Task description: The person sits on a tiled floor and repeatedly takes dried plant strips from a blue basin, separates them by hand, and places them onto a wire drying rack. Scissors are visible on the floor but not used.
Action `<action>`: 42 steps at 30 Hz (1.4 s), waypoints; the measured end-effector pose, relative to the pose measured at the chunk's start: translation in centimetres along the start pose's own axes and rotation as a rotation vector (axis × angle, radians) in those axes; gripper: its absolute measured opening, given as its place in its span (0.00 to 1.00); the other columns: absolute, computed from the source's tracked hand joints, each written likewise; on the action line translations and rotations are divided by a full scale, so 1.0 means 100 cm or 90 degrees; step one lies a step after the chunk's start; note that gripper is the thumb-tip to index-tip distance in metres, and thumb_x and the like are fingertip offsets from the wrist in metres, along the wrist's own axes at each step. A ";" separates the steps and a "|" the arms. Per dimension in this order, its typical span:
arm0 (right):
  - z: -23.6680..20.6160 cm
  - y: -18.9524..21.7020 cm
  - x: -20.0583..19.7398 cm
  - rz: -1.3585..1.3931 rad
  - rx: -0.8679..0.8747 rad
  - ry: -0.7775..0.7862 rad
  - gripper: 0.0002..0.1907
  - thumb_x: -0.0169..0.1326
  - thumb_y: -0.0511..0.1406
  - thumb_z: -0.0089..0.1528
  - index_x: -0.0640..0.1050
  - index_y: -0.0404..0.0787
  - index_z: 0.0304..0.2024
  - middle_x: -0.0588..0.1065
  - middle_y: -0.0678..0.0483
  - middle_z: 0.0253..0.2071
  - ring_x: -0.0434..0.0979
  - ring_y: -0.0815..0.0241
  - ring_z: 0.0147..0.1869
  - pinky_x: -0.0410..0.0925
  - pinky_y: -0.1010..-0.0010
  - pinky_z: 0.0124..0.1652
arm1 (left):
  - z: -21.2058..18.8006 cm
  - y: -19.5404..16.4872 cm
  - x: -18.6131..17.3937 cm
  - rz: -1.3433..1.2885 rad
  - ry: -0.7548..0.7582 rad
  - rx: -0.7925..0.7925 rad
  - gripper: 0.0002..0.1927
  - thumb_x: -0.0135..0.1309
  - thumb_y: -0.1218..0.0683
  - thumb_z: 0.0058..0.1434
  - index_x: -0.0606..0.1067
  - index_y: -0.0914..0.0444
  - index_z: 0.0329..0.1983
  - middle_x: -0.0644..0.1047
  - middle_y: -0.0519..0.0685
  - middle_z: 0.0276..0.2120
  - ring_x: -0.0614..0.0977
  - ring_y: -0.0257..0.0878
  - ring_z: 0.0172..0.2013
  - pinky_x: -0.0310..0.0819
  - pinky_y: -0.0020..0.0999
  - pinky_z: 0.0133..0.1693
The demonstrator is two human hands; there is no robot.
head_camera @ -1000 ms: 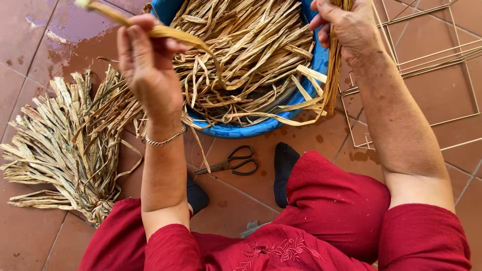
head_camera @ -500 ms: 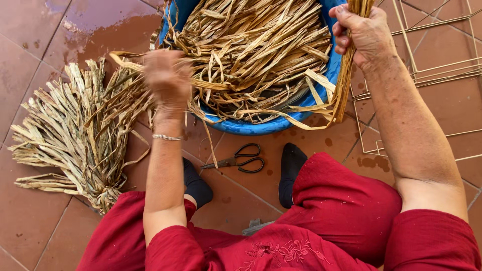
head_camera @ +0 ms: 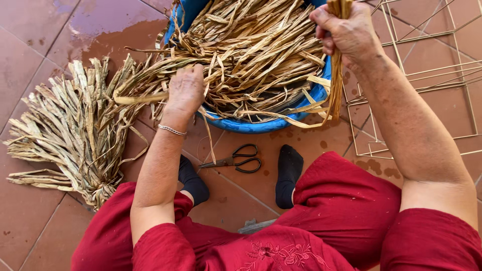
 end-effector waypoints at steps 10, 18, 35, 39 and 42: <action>-0.021 0.005 0.114 0.143 0.048 0.132 0.10 0.56 0.36 0.66 0.80 0.38 0.46 0.81 0.48 0.46 0.84 0.61 0.48 0.82 0.68 0.37 | -0.010 -0.092 -0.058 -0.955 -0.082 -0.034 0.08 0.50 0.57 0.72 0.77 0.65 0.49 0.77 0.42 0.33 0.75 0.27 0.30 0.74 0.22 0.31; -0.054 0.008 0.107 0.277 -0.072 0.069 0.10 0.56 0.33 0.68 0.80 0.35 0.50 0.81 0.45 0.50 0.83 0.58 0.50 0.79 0.67 0.45 | 0.010 -0.156 -0.063 -1.078 -0.078 0.076 0.11 0.46 0.56 0.77 0.76 0.67 0.54 0.75 0.42 0.34 0.71 0.27 0.31 0.67 0.22 0.32; -0.030 -0.001 -0.016 0.412 -0.075 -0.348 0.09 0.50 0.34 0.69 0.76 0.35 0.36 0.79 0.46 0.29 0.85 0.54 0.29 0.83 0.56 0.30 | 0.013 -0.235 -0.085 -0.387 -0.084 0.200 0.15 0.40 0.54 0.75 0.66 0.65 0.31 0.72 0.56 0.22 0.76 0.53 0.22 0.71 0.46 0.24; -0.016 -0.002 -0.071 0.367 -0.054 -0.466 0.10 0.50 0.34 0.69 0.78 0.35 0.36 0.80 0.47 0.27 0.85 0.54 0.27 0.83 0.57 0.27 | 0.001 -0.233 -0.092 -0.436 -0.296 0.269 0.09 0.45 0.57 0.72 0.67 0.64 0.34 0.72 0.56 0.26 0.76 0.54 0.31 0.72 0.47 0.36; 0.001 0.008 -0.100 0.247 -0.174 -0.452 0.12 0.48 0.34 0.68 0.78 0.34 0.34 0.81 0.45 0.26 0.83 0.53 0.23 0.82 0.59 0.25 | 0.007 -0.227 -0.082 -0.447 -0.296 0.282 0.08 0.46 0.58 0.71 0.68 0.64 0.35 0.72 0.56 0.28 0.77 0.53 0.34 0.73 0.46 0.38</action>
Point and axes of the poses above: each hand's wrist, its own z-axis towards the middle knuckle, its own x-axis out of the palm, y = z × x, the point moved 7 cm from there along z, towards the middle knuckle
